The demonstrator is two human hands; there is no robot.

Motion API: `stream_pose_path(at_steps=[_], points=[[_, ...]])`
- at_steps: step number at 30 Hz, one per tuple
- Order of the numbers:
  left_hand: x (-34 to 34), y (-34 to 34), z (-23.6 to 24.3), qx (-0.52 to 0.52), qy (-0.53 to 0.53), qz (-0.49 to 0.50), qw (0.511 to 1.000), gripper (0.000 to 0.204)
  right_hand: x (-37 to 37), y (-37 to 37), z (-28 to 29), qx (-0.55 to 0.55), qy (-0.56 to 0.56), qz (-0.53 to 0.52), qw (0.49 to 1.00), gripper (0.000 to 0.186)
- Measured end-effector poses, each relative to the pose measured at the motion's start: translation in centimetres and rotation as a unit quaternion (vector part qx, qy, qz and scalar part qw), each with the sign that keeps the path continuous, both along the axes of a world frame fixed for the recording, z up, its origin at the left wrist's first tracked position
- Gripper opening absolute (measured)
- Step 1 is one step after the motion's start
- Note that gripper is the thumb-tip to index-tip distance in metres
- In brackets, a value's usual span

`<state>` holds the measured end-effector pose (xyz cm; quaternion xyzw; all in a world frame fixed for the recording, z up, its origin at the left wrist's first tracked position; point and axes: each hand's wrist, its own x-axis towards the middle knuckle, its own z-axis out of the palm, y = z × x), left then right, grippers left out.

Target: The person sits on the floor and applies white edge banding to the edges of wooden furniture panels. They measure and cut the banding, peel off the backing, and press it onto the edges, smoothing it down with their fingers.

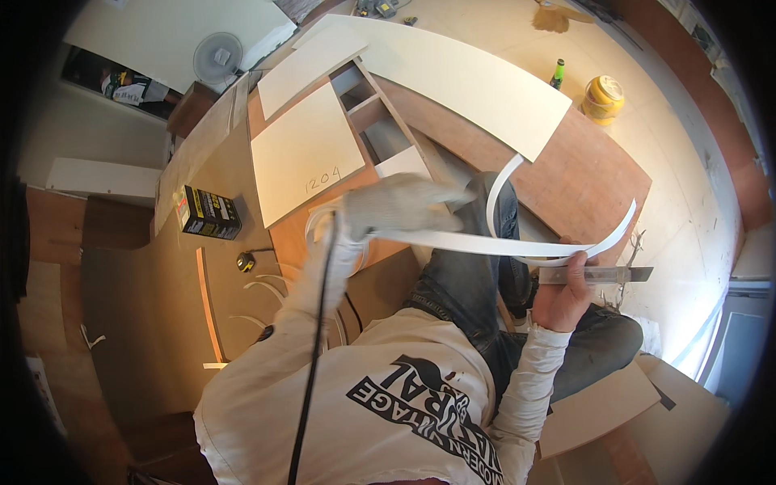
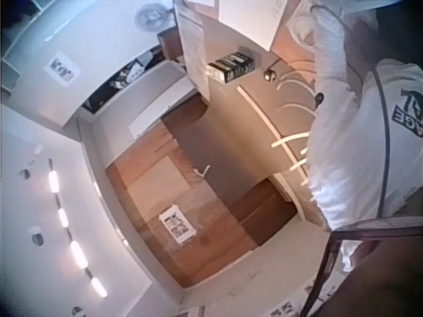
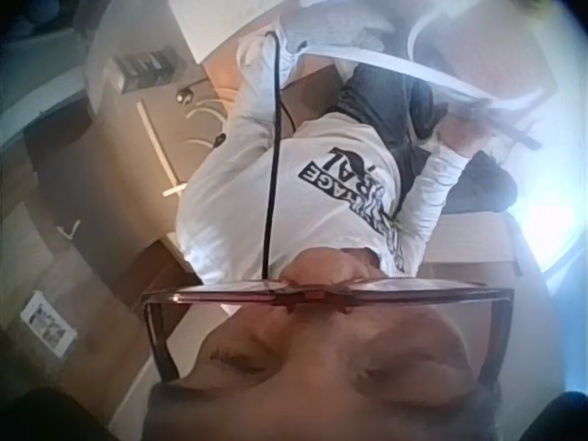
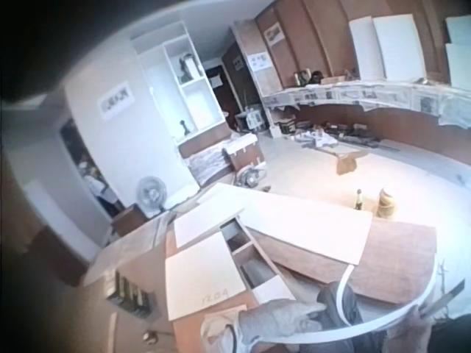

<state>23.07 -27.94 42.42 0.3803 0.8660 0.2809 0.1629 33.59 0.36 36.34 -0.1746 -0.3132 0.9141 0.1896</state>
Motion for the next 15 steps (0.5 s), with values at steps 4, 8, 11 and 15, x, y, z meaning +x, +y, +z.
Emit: stream_pose_path(at_steps=[4, 8, 11, 15], points=[[2.2, -8.3, 3.2, -0.167, -0.160, 0.076, 0.970, 0.047, -1.1, 2.6, -0.4, -0.045, 0.084, 0.029, 0.995, 0.022], [5.9, -13.0, 3.8, -0.022, -0.276, 0.098, 0.956, 0.045, -3.3, 4.9, 0.3, -0.095, 0.172, 0.054, 0.979, 0.031], [5.0, -11.2, 4.0, 0.022, -0.297, -0.048, 0.953, 0.047, -4.6, 7.1, 2.7, -0.084, 0.228, 0.058, 0.968, 0.030], [6.6, -2.8, 4.9, 0.058, -0.398, -0.086, 0.911, 0.052, -5.7, 6.3, 6.2, -0.002, 0.289, 0.044, 0.956, 0.035]])
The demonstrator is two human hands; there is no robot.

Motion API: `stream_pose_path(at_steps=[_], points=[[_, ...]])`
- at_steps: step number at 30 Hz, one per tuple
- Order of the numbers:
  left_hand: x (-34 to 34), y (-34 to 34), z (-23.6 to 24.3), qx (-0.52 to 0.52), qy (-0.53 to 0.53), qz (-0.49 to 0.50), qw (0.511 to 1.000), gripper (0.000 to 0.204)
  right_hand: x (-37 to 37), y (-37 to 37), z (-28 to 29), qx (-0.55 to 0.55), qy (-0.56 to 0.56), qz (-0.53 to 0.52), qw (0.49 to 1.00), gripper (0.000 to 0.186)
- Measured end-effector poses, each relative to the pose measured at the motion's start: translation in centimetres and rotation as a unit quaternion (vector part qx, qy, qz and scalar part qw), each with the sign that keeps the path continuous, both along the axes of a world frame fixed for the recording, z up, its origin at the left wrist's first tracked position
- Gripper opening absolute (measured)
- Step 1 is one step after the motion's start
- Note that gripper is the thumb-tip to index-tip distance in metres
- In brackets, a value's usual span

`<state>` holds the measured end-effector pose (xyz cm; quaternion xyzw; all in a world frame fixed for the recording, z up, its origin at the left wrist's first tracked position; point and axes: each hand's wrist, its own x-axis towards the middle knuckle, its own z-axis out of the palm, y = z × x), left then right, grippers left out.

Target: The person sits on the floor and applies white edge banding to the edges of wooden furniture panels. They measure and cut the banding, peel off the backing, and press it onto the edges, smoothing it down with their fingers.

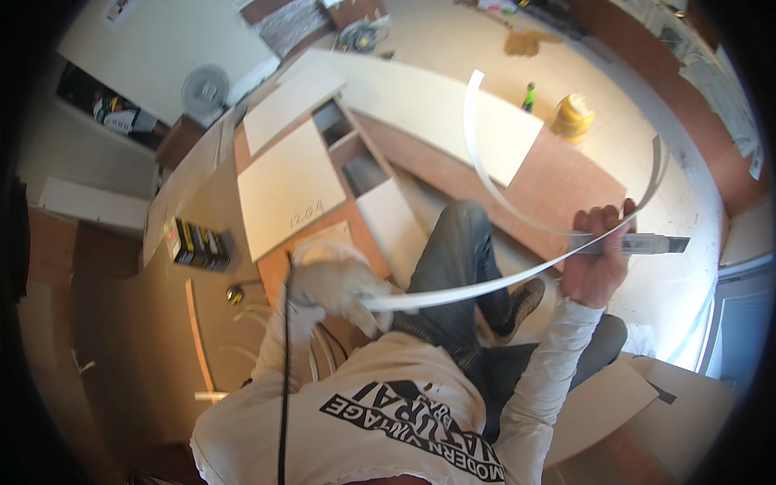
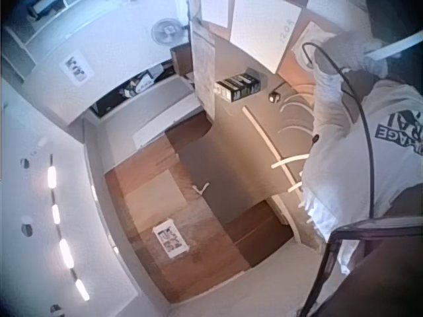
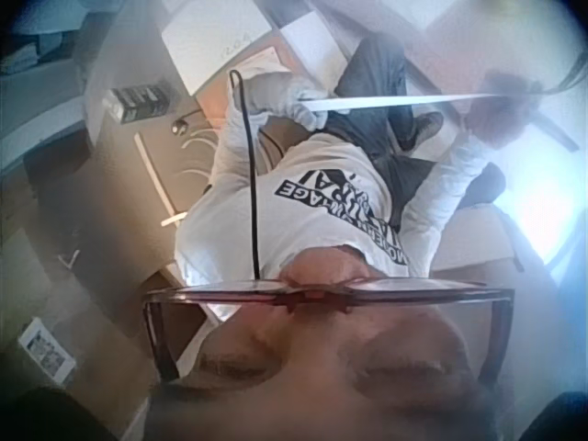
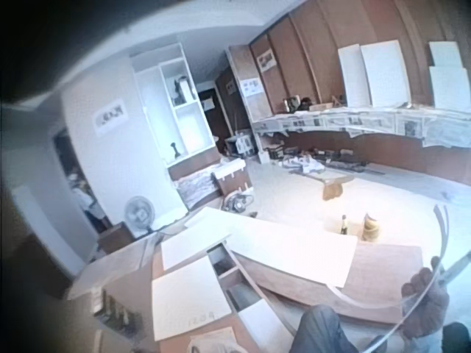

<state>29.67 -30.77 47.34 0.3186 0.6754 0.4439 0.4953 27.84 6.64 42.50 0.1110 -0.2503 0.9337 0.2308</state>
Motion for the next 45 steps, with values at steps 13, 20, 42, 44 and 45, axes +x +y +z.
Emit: stream_pose_path(at_steps=[13, 20, 42, 44, 45], points=[[-6.3, 3.7, 2.8, 0.202, 0.167, 0.343, 0.902, 0.034, 3.0, 3.3, -5.3, -0.025, -0.231, -0.192, 0.953, 0.018], [-9.7, 0.7, 9.4, 0.390, 0.365, 0.609, 0.587, 0.068, 5.9, 3.9, -7.5, -0.032, -0.286, -0.192, 0.938, 0.014], [-25.8, -5.2, 15.9, 0.022, 0.791, 0.484, 0.373, 0.028, 6.2, 3.1, -6.6, -0.024, -0.274, -0.139, 0.951, 0.007], [-23.8, -1.5, 15.7, -0.053, 0.832, 0.402, 0.380, 0.033, 6.5, 3.2, -6.5, -0.021, -0.279, -0.148, 0.949, 0.007], [-22.8, 0.5, 15.3, -0.075, 0.830, 0.378, 0.404, 0.036, 6.7, 3.3, -6.6, -0.021, -0.276, -0.140, 0.951, 0.007]])
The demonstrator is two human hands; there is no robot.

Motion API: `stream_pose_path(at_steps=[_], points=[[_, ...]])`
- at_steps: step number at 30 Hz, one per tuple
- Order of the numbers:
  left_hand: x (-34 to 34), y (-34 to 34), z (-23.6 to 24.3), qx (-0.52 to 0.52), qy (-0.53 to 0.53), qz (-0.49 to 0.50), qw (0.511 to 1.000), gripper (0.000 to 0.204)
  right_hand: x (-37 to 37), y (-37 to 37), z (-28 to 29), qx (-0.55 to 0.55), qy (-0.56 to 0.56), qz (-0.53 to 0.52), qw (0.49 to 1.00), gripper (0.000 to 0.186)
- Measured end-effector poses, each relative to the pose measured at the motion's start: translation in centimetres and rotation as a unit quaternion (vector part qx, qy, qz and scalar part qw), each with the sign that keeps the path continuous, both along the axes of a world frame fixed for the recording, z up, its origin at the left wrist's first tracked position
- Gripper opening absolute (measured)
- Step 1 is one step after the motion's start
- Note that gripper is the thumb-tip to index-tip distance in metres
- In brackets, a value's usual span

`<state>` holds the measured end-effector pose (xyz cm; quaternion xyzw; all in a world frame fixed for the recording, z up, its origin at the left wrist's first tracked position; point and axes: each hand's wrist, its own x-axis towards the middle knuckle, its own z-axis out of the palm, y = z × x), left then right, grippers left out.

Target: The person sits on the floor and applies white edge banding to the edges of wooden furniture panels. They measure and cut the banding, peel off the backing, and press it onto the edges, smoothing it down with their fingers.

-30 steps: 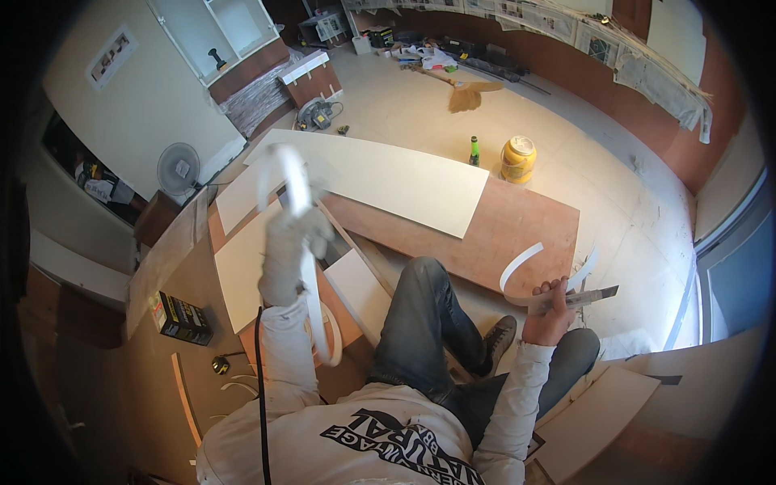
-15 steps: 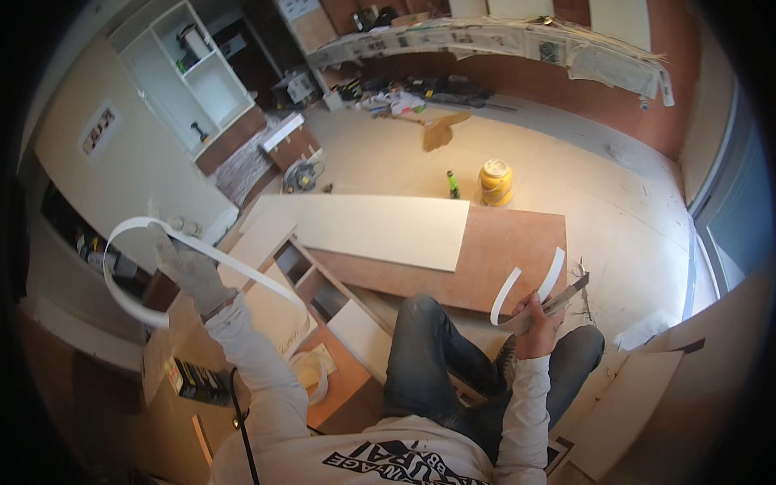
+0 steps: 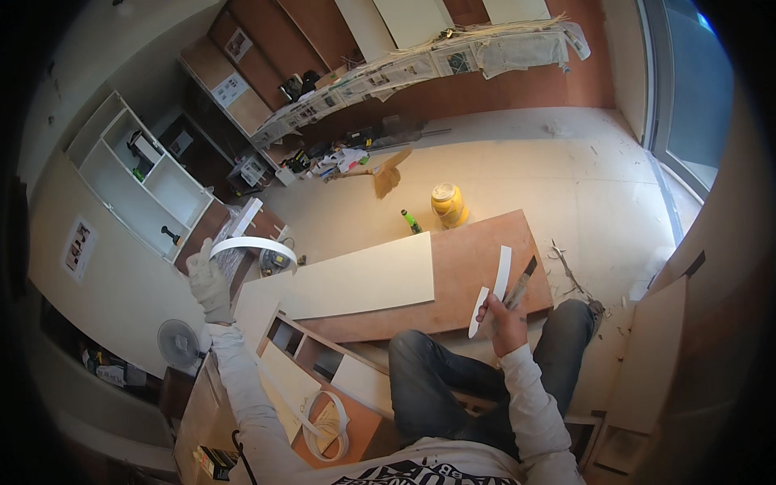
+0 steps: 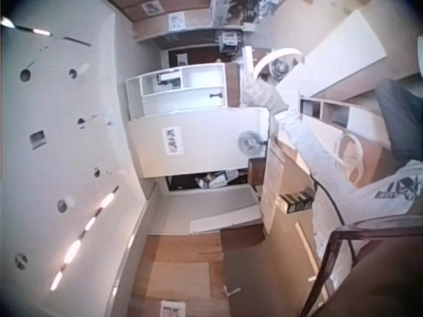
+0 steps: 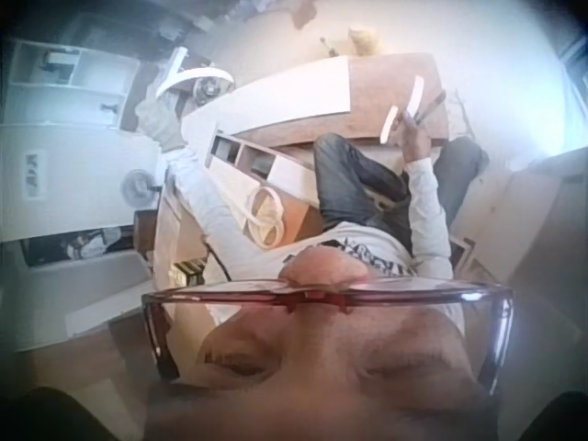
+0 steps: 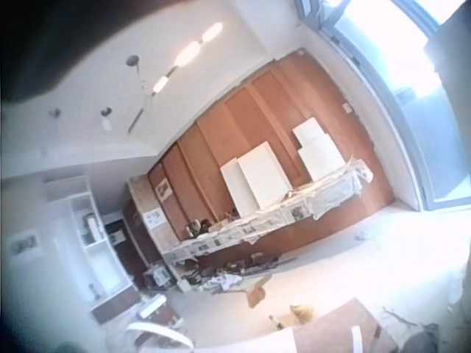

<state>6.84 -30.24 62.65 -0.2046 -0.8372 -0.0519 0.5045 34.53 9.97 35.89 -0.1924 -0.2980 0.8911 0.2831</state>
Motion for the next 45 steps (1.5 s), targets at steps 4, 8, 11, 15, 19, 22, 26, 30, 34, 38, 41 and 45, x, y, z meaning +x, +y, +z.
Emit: stream_pose_path(at_steps=[4, 8, 11, 15, 19, 22, 26, 30, 34, 38, 41, 45], points=[[2.6, 8.1, -3.3, -0.183, -0.058, 0.047, 0.980, 0.049, 0.1, 0.9, -1.1, -0.016, 0.022, 0.039, 0.999, 0.010], [5.6, 13.2, -8.5, -0.313, -0.024, 0.074, 0.947, 0.049, -0.1, -1.4, -0.9, -0.143, 0.088, 0.149, 0.974, 0.014], [8.0, 18.1, -12.6, -0.306, -0.095, 0.066, 0.945, 0.049, -0.4, -3.6, -1.0, -0.242, 0.147, 0.263, 0.922, 0.022], [13.6, 23.1, -18.2, -0.318, -0.185, -0.086, 0.926, 0.046, -1.1, -4.4, -1.5, -0.221, 0.171, 0.225, 0.934, 0.027], [18.5, 24.6, -22.4, -0.340, -0.274, -0.140, 0.888, 0.040, -1.2, -2.2, -3.4, -0.258, 0.112, 0.175, 0.943, 0.032], [20.2, 23.9, -22.1, -0.309, -0.350, -0.222, 0.856, 0.039, -1.4, -0.8, -6.0, -0.266, 0.166, 0.147, 0.938, 0.027], [20.5, 22.2, -22.3, -0.203, -0.464, -0.329, 0.797, 0.033, -1.5, -0.7, -6.9, -0.200, 0.183, 0.141, 0.952, 0.024], [18.7, 20.8, -23.2, -0.243, -0.450, -0.263, 0.818, 0.030, -1.4, -1.8, -3.5, -0.181, 0.073, 0.079, 0.978, 0.022], [18.6, 18.5, -29.0, -0.167, -0.422, -0.315, 0.834, 0.028, -2.3, -1.9, -6.2, -0.222, 0.058, 0.098, 0.968, 0.021], [20.9, 18.5, -29.7, -0.002, -0.589, -0.385, 0.711, 0.027, -2.1, -3.0, -5.5, -0.097, 0.015, 0.037, 0.995, 0.018], [19.9, 18.8, -28.6, 0.065, -0.703, -0.385, 0.594, 0.040, -2.3, -3.3, -4.9, -0.033, -0.027, -0.006, 0.999, 0.018], [17.5, 19.8, -25.6, -0.004, -0.714, -0.368, 0.596, 0.065, -2.4, -3.5, -6.6, 0.031, -0.064, -0.008, 0.997, 0.031]])
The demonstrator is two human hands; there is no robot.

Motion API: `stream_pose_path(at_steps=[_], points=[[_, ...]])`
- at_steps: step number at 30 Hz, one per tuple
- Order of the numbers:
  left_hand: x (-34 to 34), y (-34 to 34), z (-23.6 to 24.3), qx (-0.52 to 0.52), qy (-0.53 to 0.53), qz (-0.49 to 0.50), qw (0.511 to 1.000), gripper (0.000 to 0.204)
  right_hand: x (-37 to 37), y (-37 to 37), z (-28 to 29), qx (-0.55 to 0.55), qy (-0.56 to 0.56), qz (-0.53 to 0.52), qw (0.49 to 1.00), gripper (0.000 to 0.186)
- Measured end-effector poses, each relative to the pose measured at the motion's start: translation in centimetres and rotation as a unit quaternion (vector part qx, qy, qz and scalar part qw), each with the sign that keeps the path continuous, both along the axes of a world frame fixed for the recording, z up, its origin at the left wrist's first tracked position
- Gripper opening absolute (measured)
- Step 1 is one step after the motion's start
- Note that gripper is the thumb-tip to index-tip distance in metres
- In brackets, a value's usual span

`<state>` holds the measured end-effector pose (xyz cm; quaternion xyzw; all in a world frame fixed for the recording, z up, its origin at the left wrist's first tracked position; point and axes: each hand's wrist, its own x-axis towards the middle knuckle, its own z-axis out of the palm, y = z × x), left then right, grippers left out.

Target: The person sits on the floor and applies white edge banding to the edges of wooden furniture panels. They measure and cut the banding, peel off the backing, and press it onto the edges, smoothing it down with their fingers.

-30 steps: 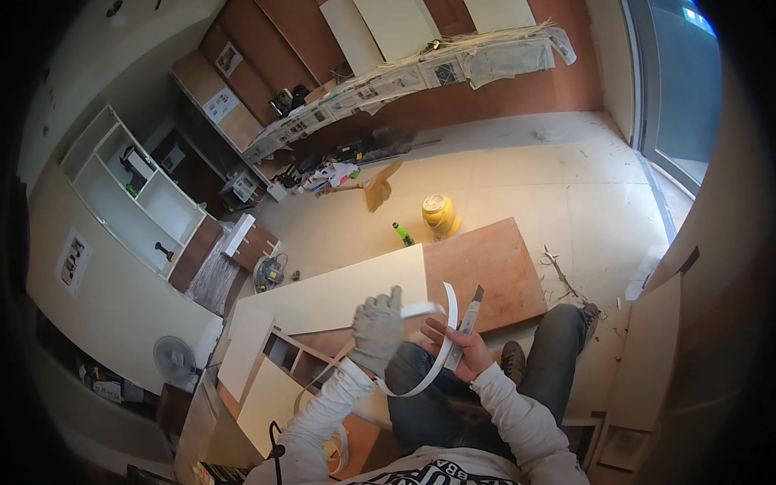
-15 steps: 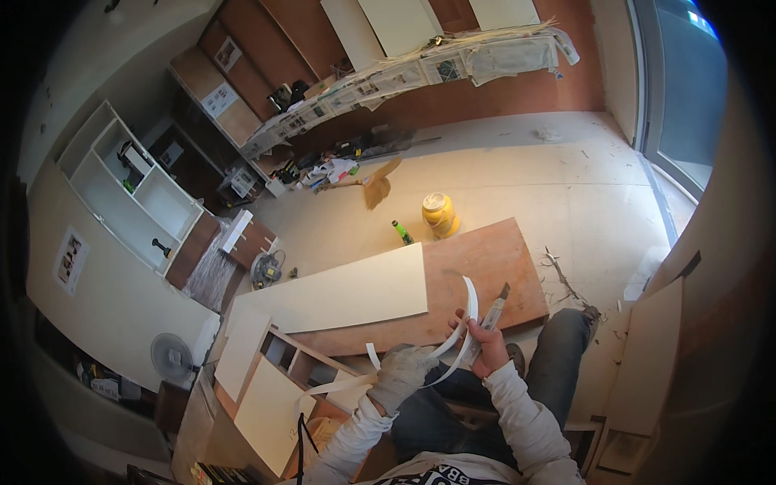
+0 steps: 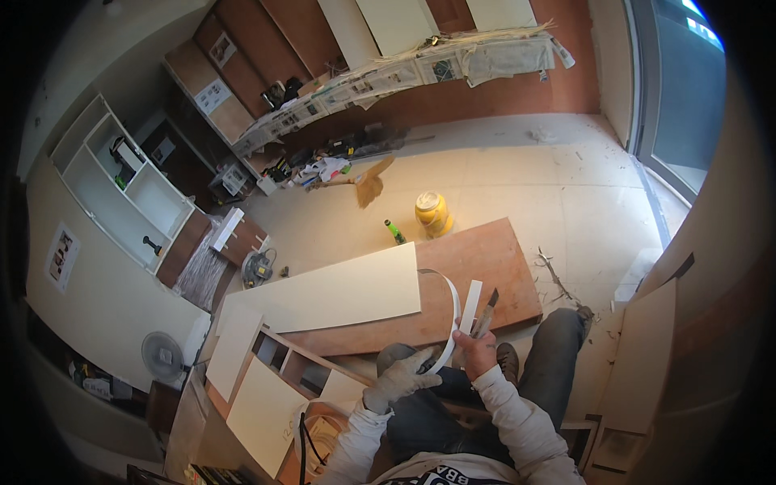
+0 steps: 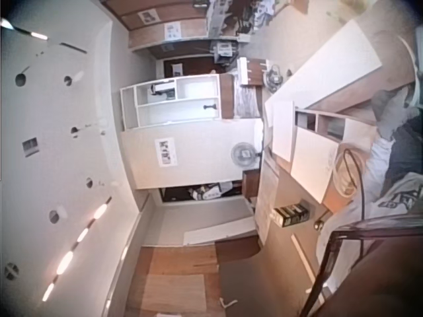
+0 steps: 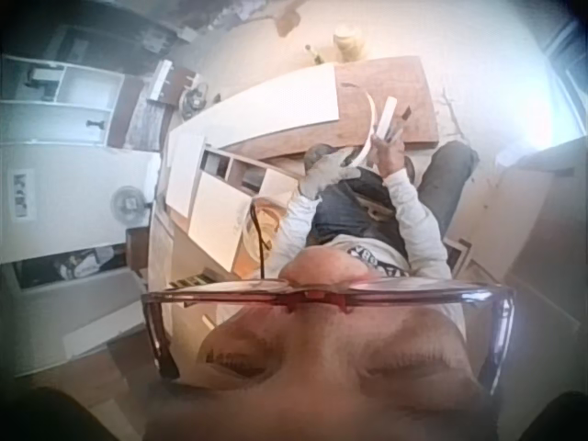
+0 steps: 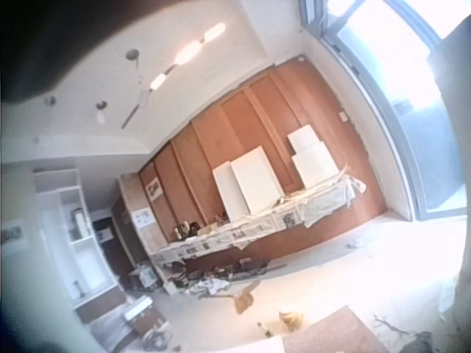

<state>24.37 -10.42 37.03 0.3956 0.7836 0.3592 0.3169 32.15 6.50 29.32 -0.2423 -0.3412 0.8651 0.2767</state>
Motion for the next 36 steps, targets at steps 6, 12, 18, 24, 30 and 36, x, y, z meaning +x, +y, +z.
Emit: stream_pose_path(at_steps=[6, 12, 18, 24, 30, 36], points=[[-4.4, 2.4, 2.0, 0.156, -0.205, 0.118, 0.959, 0.078, 1.1, -1.8, 2.6, 0.167, -0.047, 0.170, 0.970, 0.024], [-5.8, 5.8, 5.5, 0.053, -0.383, 0.072, 0.920, 0.066, 1.6, -4.5, 2.3, 0.224, 0.031, 0.306, 0.925, 0.020], [-6.4, 6.7, 4.2, -0.018, -0.200, -0.038, 0.979, 0.038, 1.7, -4.8, 2.4, 0.289, 0.085, 0.351, 0.887, 0.014], [-8.5, 4.9, 2.8, 0.172, -0.315, 0.172, 0.917, 0.055, 1.4, -3.7, 2.1, 0.224, 0.043, 0.271, 0.935, 0.020], [-6.0, 4.4, 3.3, 0.212, -0.253, 0.158, 0.931, 0.056, 1.0, -2.0, 2.9, 0.051, 0.016, 0.111, 0.992, 0.021], [-1.7, 5.3, 2.5, 0.209, -0.297, 0.143, 0.920, 0.044, 2.4, -0.5, 3.8, 0.051, 0.051, 0.133, 0.988, 0.020]])
